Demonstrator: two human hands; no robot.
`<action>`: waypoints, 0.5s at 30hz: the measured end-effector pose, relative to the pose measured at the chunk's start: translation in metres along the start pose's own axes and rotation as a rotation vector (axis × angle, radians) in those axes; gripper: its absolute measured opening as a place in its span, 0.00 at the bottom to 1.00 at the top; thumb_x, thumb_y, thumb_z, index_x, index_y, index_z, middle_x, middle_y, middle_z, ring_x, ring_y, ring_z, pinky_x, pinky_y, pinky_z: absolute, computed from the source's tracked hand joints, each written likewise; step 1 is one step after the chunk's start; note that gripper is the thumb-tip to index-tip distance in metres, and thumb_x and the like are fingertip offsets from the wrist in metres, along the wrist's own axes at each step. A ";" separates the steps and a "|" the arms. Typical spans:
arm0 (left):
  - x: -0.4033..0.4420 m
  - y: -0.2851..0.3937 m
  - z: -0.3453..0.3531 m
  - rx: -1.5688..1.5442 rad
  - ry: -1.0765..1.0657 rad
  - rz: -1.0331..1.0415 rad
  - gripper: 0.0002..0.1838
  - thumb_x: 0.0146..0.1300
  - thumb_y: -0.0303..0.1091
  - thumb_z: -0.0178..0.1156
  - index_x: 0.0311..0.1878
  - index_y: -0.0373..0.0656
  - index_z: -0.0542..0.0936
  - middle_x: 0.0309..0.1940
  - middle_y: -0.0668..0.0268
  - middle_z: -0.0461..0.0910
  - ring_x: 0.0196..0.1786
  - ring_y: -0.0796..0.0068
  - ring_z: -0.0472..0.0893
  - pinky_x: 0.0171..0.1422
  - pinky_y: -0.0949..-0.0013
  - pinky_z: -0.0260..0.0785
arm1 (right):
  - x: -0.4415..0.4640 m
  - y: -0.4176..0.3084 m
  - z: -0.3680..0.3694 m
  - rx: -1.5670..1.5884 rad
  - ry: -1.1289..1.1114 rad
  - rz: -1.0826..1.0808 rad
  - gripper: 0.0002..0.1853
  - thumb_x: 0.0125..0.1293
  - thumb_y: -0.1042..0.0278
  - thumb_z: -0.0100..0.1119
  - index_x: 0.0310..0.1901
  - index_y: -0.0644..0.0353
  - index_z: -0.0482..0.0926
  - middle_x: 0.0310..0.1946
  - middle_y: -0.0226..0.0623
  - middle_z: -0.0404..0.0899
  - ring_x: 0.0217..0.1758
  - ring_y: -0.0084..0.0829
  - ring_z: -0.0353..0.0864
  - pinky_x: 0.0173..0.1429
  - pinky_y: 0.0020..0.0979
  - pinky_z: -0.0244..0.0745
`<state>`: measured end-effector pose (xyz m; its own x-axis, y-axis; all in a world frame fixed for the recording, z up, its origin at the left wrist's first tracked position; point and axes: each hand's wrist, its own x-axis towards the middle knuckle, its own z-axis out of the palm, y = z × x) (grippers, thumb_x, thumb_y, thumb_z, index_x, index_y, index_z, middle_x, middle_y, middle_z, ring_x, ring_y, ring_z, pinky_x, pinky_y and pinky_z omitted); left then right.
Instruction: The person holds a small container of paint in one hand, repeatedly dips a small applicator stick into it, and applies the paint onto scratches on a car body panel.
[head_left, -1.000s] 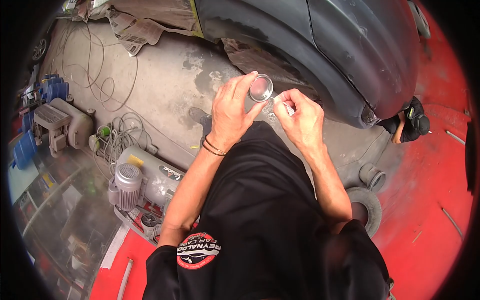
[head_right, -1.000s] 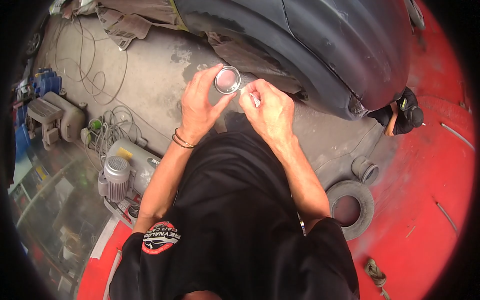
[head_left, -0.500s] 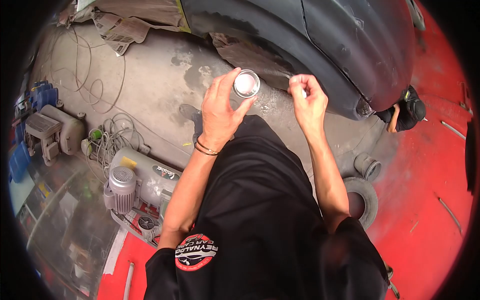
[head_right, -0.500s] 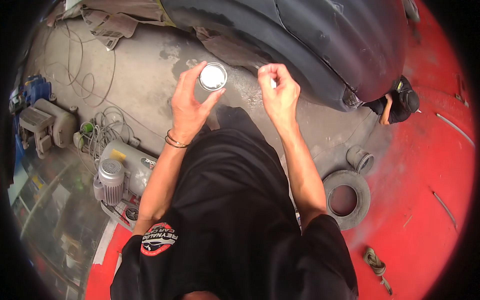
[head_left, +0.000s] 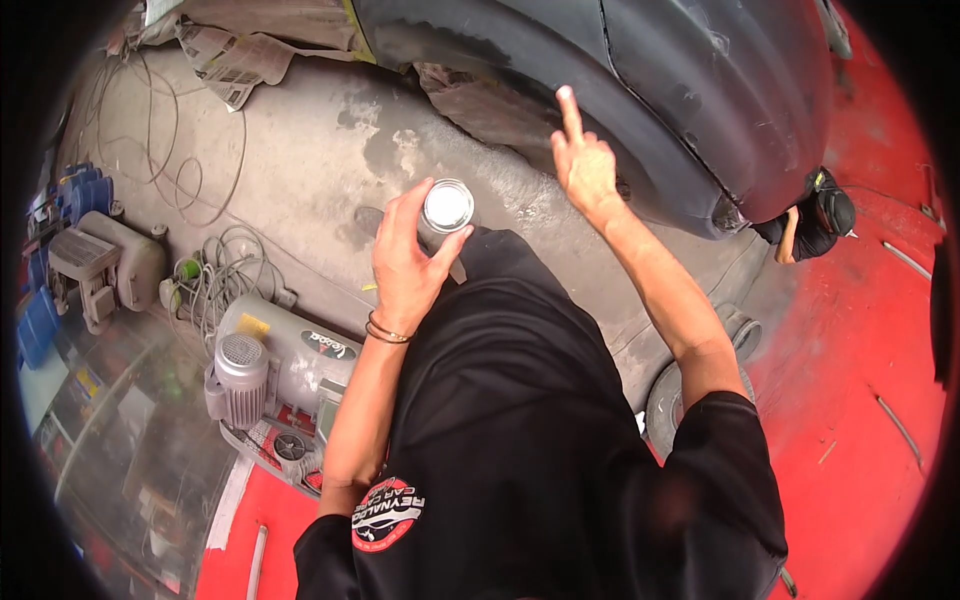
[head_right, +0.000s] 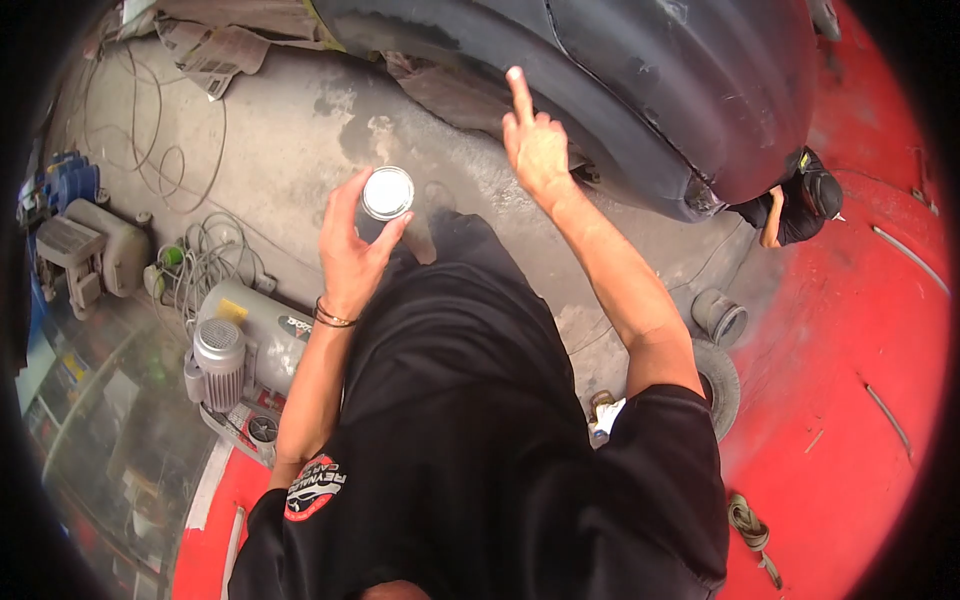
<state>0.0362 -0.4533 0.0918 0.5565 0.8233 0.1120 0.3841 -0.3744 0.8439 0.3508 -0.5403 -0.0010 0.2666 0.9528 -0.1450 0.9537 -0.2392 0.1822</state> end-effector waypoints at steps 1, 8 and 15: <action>-0.001 0.000 -0.001 -0.014 0.008 -0.009 0.40 0.62 0.24 0.87 0.78 0.38 0.82 0.65 0.53 0.87 0.67 0.55 0.88 0.74 0.56 0.80 | -0.006 -0.002 0.013 0.024 -0.026 -0.054 0.07 0.78 0.66 0.66 0.47 0.61 0.86 0.97 0.61 0.47 0.42 0.40 0.95 0.49 0.44 0.94; 0.002 -0.002 -0.005 -0.020 0.034 -0.003 0.41 0.62 0.25 0.87 0.78 0.38 0.81 0.65 0.54 0.87 0.67 0.56 0.88 0.76 0.56 0.80 | 0.002 -0.011 -0.025 0.107 0.034 0.017 0.08 0.81 0.66 0.64 0.49 0.63 0.86 0.97 0.65 0.47 0.43 0.45 0.96 0.49 0.48 0.95; 0.009 -0.003 -0.005 -0.018 0.048 0.006 0.41 0.61 0.25 0.87 0.78 0.38 0.81 0.65 0.54 0.87 0.67 0.55 0.88 0.75 0.56 0.81 | -0.009 -0.003 -0.028 0.552 0.046 0.139 0.13 0.83 0.60 0.65 0.55 0.60 0.87 0.64 0.52 0.91 0.52 0.58 0.95 0.59 0.55 0.89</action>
<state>0.0365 -0.4430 0.0933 0.5222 0.8410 0.1415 0.3675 -0.3716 0.8526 0.3416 -0.5431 0.0266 0.4000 0.9098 -0.1108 0.8446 -0.4129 -0.3408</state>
